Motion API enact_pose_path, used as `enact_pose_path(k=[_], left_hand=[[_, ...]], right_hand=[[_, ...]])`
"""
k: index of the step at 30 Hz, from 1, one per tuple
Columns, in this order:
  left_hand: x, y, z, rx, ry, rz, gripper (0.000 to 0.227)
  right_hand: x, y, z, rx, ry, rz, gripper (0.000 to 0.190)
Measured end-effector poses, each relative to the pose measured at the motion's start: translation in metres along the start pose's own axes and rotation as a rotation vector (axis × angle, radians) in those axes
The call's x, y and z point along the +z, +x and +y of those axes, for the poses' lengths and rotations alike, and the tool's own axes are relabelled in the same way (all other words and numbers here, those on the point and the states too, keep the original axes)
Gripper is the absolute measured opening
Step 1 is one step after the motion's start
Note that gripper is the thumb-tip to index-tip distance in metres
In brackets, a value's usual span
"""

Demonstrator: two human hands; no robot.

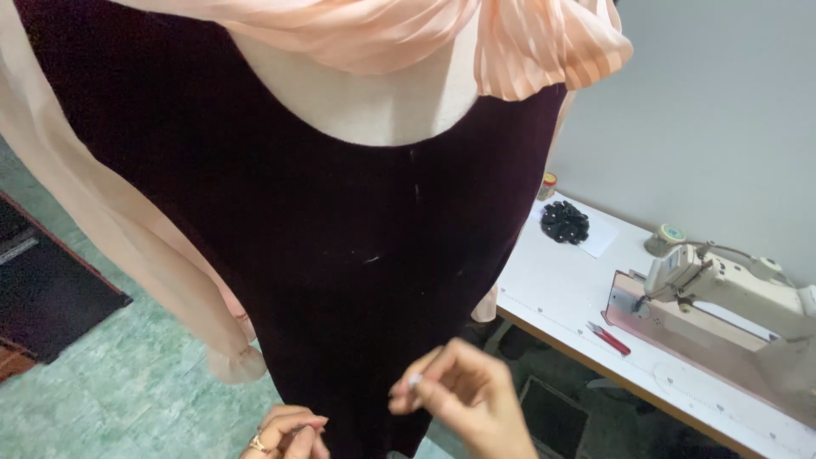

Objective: The person measures the waist of a dark dress on a mannequin using a measuring tape. They then adjust a light pink scarf draped over the mannequin's shoulders, securing it with a decorative brooch and pinning the fabric in place.

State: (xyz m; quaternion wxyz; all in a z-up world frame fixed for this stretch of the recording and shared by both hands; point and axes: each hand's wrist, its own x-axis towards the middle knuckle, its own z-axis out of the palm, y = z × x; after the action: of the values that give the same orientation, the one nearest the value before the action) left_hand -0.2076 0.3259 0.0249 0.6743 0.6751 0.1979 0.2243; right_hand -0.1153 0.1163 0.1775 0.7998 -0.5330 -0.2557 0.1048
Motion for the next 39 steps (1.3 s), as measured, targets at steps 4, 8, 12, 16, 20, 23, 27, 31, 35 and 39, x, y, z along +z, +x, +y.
enact_pose_path(k=[4,8,12,16,20,23,27,31,35,39], left_hand=[[0.03,-0.018,0.057,0.294,0.192,0.098,0.018],[0.045,-0.025,0.065,0.239,0.218,0.104,0.02],[0.067,-0.039,0.086,0.109,0.157,0.142,0.017],[0.084,-0.052,0.091,-0.04,0.071,0.158,0.016],[0.093,-0.065,0.075,0.103,0.13,0.186,0.012],[0.1,-0.074,0.077,0.01,0.115,0.141,0.013],[0.105,-0.085,0.067,0.015,0.282,0.216,0.011],[0.103,-0.092,0.058,-0.145,0.212,0.187,0.017],[0.102,-0.101,0.044,-0.336,0.142,0.18,0.018],[0.113,-0.105,0.021,-0.083,-0.165,0.212,0.022]], right_hand=[[-0.039,-0.018,0.054,0.49,0.255,0.068,0.012],[-0.077,-0.023,0.081,0.607,0.338,0.001,0.014],[-0.095,-0.025,0.096,0.793,0.449,0.03,0.012],[-0.111,-0.025,0.122,0.988,0.531,-0.002,0.018],[-0.117,-0.034,0.138,1.007,0.5,-0.071,0.012],[-0.122,-0.041,0.147,0.989,0.557,-0.22,0.024],[-0.112,-0.047,0.134,0.938,0.48,-0.261,0.027],[-0.107,-0.049,0.121,0.977,0.426,-0.253,0.031],[-0.093,-0.044,0.083,1.022,0.448,-0.147,0.035],[-0.084,-0.035,0.048,0.7,0.299,-0.314,0.046]])
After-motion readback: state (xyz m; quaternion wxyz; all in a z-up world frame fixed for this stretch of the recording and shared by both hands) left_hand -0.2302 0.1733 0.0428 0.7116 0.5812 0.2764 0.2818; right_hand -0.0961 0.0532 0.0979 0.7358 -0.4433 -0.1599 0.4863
